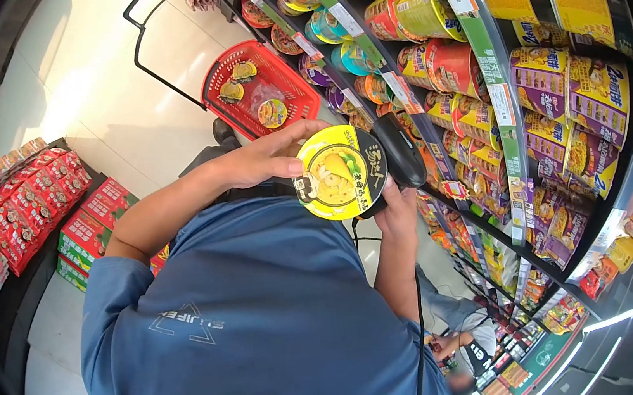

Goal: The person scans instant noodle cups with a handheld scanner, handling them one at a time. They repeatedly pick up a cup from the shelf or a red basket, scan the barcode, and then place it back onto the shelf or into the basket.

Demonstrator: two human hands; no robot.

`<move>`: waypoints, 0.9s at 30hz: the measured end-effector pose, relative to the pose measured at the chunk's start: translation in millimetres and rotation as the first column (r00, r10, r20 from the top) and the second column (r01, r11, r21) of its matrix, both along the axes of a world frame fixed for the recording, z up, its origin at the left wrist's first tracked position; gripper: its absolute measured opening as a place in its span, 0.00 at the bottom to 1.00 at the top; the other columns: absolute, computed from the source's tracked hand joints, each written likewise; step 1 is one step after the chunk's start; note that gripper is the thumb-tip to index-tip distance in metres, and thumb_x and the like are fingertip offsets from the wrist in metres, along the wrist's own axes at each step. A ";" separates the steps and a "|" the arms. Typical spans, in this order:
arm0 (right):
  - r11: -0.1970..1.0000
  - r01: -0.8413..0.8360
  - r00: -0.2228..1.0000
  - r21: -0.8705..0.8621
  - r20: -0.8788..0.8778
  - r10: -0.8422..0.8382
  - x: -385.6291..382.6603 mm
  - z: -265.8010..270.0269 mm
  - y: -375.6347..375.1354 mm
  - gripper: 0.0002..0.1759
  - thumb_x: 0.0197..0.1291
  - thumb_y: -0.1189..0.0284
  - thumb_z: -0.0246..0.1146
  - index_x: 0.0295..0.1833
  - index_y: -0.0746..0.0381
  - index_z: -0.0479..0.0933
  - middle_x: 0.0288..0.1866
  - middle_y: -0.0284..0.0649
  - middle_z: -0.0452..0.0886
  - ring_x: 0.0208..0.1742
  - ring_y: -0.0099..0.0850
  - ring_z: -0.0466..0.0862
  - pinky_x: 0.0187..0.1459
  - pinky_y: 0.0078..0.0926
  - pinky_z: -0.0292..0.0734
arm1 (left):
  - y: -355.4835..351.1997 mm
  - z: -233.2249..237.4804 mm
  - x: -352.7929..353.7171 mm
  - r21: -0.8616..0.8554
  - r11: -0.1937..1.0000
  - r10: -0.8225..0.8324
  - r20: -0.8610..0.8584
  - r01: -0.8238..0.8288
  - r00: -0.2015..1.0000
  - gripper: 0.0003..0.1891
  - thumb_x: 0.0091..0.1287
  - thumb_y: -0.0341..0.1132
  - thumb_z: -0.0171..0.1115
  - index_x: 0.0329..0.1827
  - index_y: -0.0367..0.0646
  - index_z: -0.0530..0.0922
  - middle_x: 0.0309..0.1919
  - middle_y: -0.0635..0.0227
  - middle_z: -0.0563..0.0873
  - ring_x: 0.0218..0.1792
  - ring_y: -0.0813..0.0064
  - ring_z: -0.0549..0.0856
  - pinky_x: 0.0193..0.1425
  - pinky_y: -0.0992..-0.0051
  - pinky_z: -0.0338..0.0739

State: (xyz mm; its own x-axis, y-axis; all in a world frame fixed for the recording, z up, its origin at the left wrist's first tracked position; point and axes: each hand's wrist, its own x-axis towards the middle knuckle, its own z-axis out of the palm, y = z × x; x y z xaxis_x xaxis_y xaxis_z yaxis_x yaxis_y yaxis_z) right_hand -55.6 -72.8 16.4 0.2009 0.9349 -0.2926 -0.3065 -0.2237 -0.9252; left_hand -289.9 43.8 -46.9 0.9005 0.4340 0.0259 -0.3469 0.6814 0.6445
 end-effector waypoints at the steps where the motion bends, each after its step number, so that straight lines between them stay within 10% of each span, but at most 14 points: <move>1: 1.000 -0.001 1.000 -0.004 0.002 0.001 2.0 -0.2 -0.7 0.28 0.69 0.73 0.57 0.71 0.66 0.60 0.66 0.46 0.74 0.63 0.37 0.78 0.63 0.38 0.74 | 0.1 0.5 -0.4 -0.004 1.000 0.001 0.002 -0.001 1.000 0.47 0.61 0.52 0.67 0.76 0.39 0.52 0.70 0.60 0.65 0.72 0.68 0.64 0.75 0.65 0.56; 12: 0.987 0.093 0.996 -0.134 0.004 -0.093 2.1 -3.5 12.6 0.26 0.70 0.73 0.57 0.70 0.66 0.61 0.64 0.43 0.74 0.60 0.32 0.78 0.60 0.33 0.75 | -7.4 4.1 -4.3 -0.231 0.971 -0.075 -0.045 0.063 0.996 0.48 0.64 0.63 0.61 0.78 0.44 0.50 0.74 0.62 0.60 0.74 0.66 0.62 0.75 0.59 0.58; 14: 0.988 0.111 0.994 -0.103 0.028 -0.109 -6.9 0.8 19.1 0.25 0.71 0.74 0.56 0.70 0.66 0.60 0.64 0.43 0.74 0.59 0.32 0.79 0.60 0.33 0.75 | -9.4 -5.0 -2.5 -0.274 0.959 -0.092 -0.034 0.079 0.995 0.38 0.73 0.61 0.48 0.76 0.46 0.54 0.70 0.61 0.67 0.65 0.63 0.74 0.69 0.58 0.68; 27: 0.997 0.047 0.992 -0.057 0.118 -0.040 -20.3 13.7 26.3 0.27 0.65 0.67 0.65 0.66 0.62 0.67 0.54 0.37 0.77 0.52 0.29 0.78 0.55 0.33 0.73 | -4.1 -3.3 -0.9 -0.506 0.859 -0.043 0.076 0.076 0.996 0.45 0.62 0.67 0.54 0.75 0.47 0.59 0.71 0.56 0.68 0.69 0.55 0.70 0.68 0.44 0.66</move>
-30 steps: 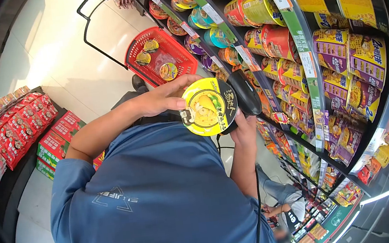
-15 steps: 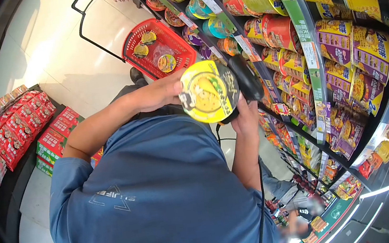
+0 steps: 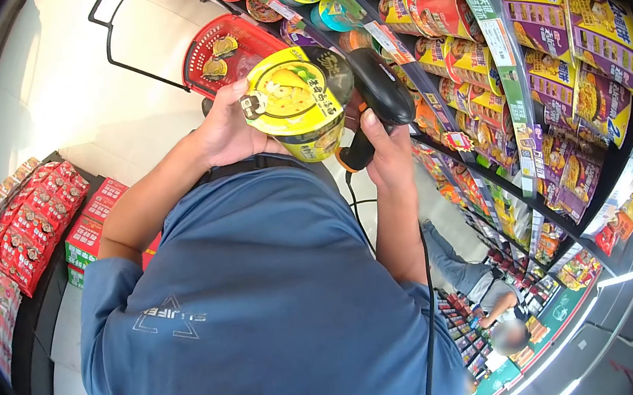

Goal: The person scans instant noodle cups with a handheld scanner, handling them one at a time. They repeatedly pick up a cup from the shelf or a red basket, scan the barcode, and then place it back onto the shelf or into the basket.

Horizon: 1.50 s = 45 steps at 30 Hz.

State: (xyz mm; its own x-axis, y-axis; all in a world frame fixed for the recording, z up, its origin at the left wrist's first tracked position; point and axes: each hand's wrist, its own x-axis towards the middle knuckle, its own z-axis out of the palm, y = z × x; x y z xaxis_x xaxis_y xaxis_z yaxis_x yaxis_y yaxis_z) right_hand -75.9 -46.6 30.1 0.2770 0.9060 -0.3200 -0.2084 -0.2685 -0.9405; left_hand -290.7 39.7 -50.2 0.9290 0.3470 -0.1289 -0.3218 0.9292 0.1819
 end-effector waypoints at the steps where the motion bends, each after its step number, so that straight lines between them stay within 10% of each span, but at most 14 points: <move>1: 0.999 -0.030 0.999 -0.017 -0.012 0.029 0.8 -0.1 -0.8 0.29 0.65 0.67 0.64 0.68 0.62 0.65 0.56 0.37 0.76 0.53 0.29 0.77 0.55 0.31 0.73 | 0.2 -0.1 0.6 -0.022 1.000 0.017 0.008 -0.017 1.000 0.45 0.62 0.67 0.54 0.75 0.47 0.59 0.71 0.56 0.68 0.69 0.55 0.70 0.68 0.44 0.66; 45: 0.998 0.060 0.962 -0.011 -0.266 -0.061 7.6 -22.8 -28.7 0.29 0.70 0.74 0.54 0.73 0.63 0.56 0.67 0.51 0.72 0.63 0.42 0.78 0.61 0.41 0.77 | -23.7 -14.7 -6.4 0.353 0.935 -0.011 0.002 0.010 1.000 0.55 0.55 0.58 0.73 0.76 0.40 0.50 0.70 0.59 0.64 0.72 0.67 0.63 0.75 0.64 0.57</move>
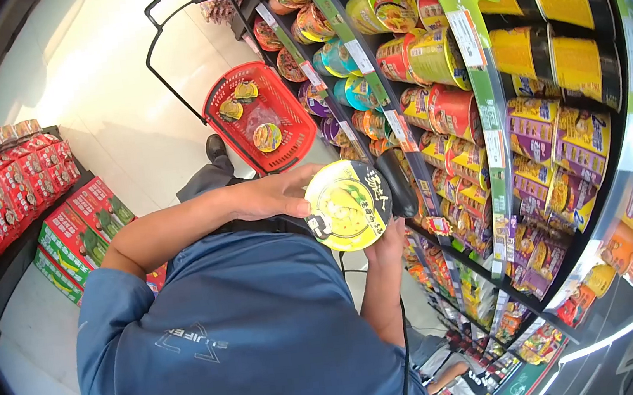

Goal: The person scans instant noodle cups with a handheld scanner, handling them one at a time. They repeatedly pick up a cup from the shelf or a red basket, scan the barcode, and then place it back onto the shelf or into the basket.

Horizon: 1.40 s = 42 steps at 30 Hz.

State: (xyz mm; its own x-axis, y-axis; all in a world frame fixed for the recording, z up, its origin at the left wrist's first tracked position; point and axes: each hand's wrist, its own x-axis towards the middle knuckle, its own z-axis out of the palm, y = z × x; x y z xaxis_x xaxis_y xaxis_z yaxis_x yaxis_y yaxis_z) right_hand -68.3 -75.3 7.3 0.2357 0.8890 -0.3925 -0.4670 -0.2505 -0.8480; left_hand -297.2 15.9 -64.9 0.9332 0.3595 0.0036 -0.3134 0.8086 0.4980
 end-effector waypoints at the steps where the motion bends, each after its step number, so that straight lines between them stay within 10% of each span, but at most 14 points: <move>1: 1.000 -0.008 1.000 0.016 -0.019 0.008 3.0 -3.3 -3.4 0.28 0.71 0.74 0.53 0.74 0.63 0.55 0.67 0.50 0.72 0.63 0.42 0.78 0.62 0.42 0.76 | 1.6 3.1 -2.5 0.011 1.000 0.008 -0.023 -0.008 1.000 0.55 0.55 0.59 0.73 0.76 0.39 0.50 0.71 0.59 0.64 0.72 0.67 0.63 0.75 0.64 0.57; 4: 1.000 0.000 0.997 -0.021 0.079 0.002 5.0 -13.2 -11.6 0.27 0.73 0.63 0.49 0.71 0.64 0.62 0.68 0.49 0.71 0.66 0.42 0.76 0.64 0.41 0.74 | 2.8 3.9 -3.4 0.027 0.999 -0.016 -0.047 0.017 0.999 0.58 0.53 0.62 0.73 0.77 0.38 0.48 0.72 0.58 0.63 0.73 0.68 0.62 0.75 0.65 0.57; 16: 0.996 0.011 1.000 0.084 -0.001 -0.010 -18.5 -18.8 0.1 0.25 0.68 0.77 0.51 0.70 0.65 0.60 0.68 0.49 0.72 0.64 0.39 0.77 0.63 0.40 0.75 | 10.3 14.8 -11.9 0.022 0.999 -0.042 -0.038 0.043 0.998 0.57 0.58 0.70 0.60 0.80 0.49 0.41 0.76 0.62 0.56 0.75 0.64 0.59 0.74 0.57 0.58; 42: 0.975 0.103 0.994 0.196 -0.056 -0.094 -5.9 -32.2 11.5 0.27 0.69 0.76 0.57 0.72 0.64 0.62 0.66 0.42 0.74 0.62 0.30 0.77 0.63 0.31 0.72 | 30.0 27.4 5.1 0.089 0.994 -0.040 -0.271 0.067 0.962 0.52 0.62 0.71 0.52 0.76 0.38 0.52 0.72 0.60 0.65 0.73 0.66 0.65 0.76 0.59 0.59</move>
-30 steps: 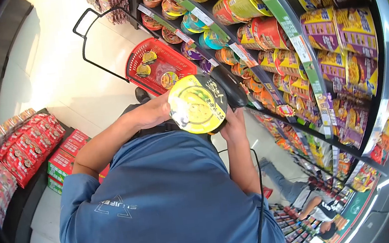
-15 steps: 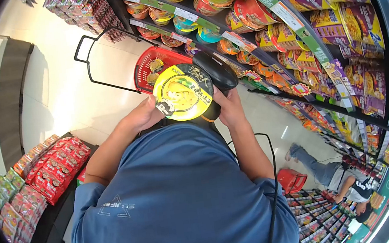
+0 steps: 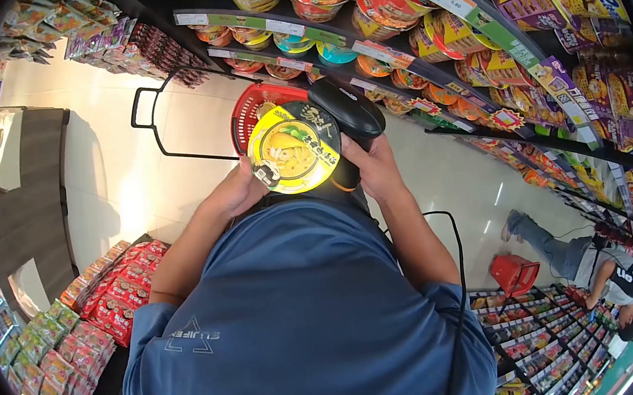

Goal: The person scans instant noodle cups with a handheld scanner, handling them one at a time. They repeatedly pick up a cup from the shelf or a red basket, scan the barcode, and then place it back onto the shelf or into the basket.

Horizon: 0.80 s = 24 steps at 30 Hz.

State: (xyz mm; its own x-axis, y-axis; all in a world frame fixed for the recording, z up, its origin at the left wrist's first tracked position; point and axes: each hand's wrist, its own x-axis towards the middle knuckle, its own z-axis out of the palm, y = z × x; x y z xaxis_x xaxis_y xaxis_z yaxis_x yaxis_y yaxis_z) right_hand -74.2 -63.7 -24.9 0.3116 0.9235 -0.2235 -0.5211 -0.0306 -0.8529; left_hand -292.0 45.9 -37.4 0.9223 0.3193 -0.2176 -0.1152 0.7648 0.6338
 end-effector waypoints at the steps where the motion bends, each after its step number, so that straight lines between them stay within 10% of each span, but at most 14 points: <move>1: 1.000 -0.013 1.000 -0.007 -0.015 0.013 2.1 -0.2 -0.9 0.27 0.69 0.76 0.57 0.72 0.64 0.61 0.66 0.41 0.74 0.62 0.30 0.76 0.63 0.31 0.71 | 0.3 0.7 1.0 0.002 1.000 -0.008 -0.007 0.008 1.000 0.52 0.62 0.71 0.52 0.76 0.38 0.52 0.72 0.60 0.65 0.73 0.66 0.65 0.76 0.59 0.59; 24: 0.998 -0.054 0.996 0.030 0.070 0.052 38.3 2.7 7.7 0.31 0.64 0.75 0.64 0.71 0.63 0.63 0.66 0.40 0.74 0.64 0.28 0.75 0.65 0.30 0.69 | 5.9 -1.7 35.1 -0.042 0.995 0.089 -0.061 -0.091 0.994 0.51 0.59 0.70 0.60 0.74 0.38 0.58 0.69 0.60 0.70 0.70 0.67 0.70 0.74 0.63 0.62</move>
